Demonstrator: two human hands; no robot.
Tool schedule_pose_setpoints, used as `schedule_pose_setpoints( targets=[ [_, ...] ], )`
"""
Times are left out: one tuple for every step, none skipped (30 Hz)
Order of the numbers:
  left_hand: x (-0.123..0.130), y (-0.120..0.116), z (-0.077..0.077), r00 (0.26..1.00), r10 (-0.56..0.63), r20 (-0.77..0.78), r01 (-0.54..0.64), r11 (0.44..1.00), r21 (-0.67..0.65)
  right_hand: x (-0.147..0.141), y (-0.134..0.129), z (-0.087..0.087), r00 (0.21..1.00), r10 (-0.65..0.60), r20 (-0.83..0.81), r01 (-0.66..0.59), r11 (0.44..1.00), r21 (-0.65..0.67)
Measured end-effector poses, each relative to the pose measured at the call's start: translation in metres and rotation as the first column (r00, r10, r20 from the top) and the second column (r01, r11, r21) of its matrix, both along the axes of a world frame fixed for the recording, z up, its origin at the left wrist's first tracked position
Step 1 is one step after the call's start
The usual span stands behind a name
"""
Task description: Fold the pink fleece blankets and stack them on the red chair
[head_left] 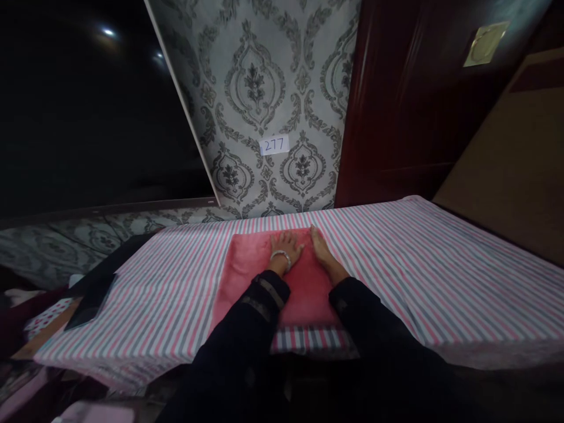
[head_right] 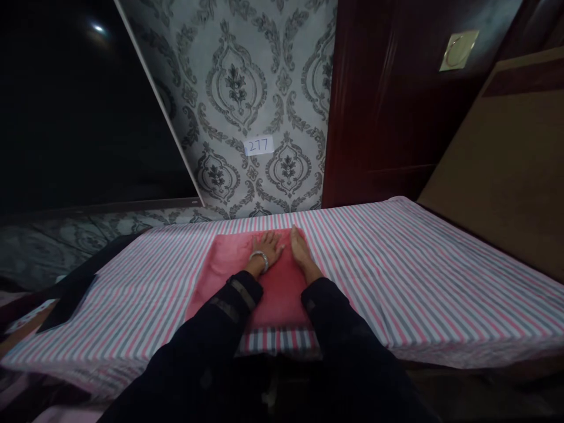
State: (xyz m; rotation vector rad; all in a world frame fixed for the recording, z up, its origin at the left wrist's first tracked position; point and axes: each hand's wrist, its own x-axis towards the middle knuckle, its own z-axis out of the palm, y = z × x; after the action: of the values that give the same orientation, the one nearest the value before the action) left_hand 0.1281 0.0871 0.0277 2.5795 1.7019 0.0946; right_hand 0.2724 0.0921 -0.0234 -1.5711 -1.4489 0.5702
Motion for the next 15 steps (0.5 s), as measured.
schedule_pose_setpoints(
  targets=[
    [-0.017,0.004,0.001,0.999,0.049,-0.004,-0.049,0.999,0.003,0.000,-0.001,0.000,1.000,-0.005,-0.014,0.005,1.000,-0.021],
    [-0.035,0.007,0.003,0.996,0.094,-0.007,-0.094,0.996,0.007,-0.001,-0.002,0.002,1.000,-0.009,-0.029,0.008,0.999,-0.041],
    [-0.056,0.009,0.005,0.992,0.129,-0.009,-0.129,0.992,0.014,-0.001,-0.004,0.003,0.999,-0.009,-0.037,0.007,0.999,-0.054],
    [-0.076,0.010,0.007,0.986,0.163,-0.013,-0.163,0.986,0.018,-0.002,-0.006,0.006,0.999,-0.006,-0.043,0.004,0.998,-0.065],
    [-0.097,0.009,0.010,0.981,0.193,-0.017,-0.192,0.981,0.023,-0.003,-0.009,0.008,0.999,-0.003,-0.048,-0.001,0.997,-0.075],
    [-0.117,0.008,0.012,0.974,0.227,-0.022,-0.226,0.974,0.025,-0.003,-0.013,0.012,0.999,0.002,-0.051,-0.007,0.997,-0.083],
    [-0.135,0.005,0.015,0.964,0.264,-0.024,-0.263,0.964,0.024,-0.003,-0.016,0.015,0.998,0.008,-0.055,-0.013,0.996,-0.089],
    [-0.151,0.002,0.018,0.953,0.302,-0.029,-0.302,0.953,0.020,-0.003,-0.020,0.019,0.998,0.016,-0.059,-0.021,0.995,-0.093],
    [-0.164,-0.002,0.021,0.937,0.347,-0.030,-0.347,0.938,0.020,-0.003,-0.024,0.023,0.998,0.024,-0.064,-0.030,0.995,-0.096],
    [-0.172,-0.007,0.025,0.922,0.388,-0.024,-0.387,0.922,0.034,-0.003,-0.027,0.028,0.997,0.034,-0.069,-0.041,0.994,-0.098],
    [-0.175,-0.013,0.030,0.908,0.419,-0.011,-0.418,0.907,0.058,-0.002,-0.030,0.033,0.996,0.039,-0.076,-0.047,0.994,-0.099],
    [-0.173,-0.019,0.034,0.901,0.433,0.008,-0.432,0.897,0.088,-0.002,-0.032,0.038,0.996,0.037,-0.081,-0.045,0.994,-0.097],
    [-0.166,-0.026,0.038,0.905,0.425,0.029,-0.425,0.897,0.118,-0.003,-0.034,0.043,0.996,0.028,-0.083,-0.035,0.996,-0.085],
    [-0.153,-0.034,0.041,0.922,0.384,0.046,-0.386,0.911,0.143,-0.005,-0.036,0.048,0.998,0.013,-0.067,-0.017,0.998,-0.055],
    [-0.137,-0.043,0.042,0.946,0.319,0.057,-0.324,0.934,0.152,-0.007,-0.038,0.051,0.999,0.001,-0.048,-0.001,1.000,-0.010]
  ],
)
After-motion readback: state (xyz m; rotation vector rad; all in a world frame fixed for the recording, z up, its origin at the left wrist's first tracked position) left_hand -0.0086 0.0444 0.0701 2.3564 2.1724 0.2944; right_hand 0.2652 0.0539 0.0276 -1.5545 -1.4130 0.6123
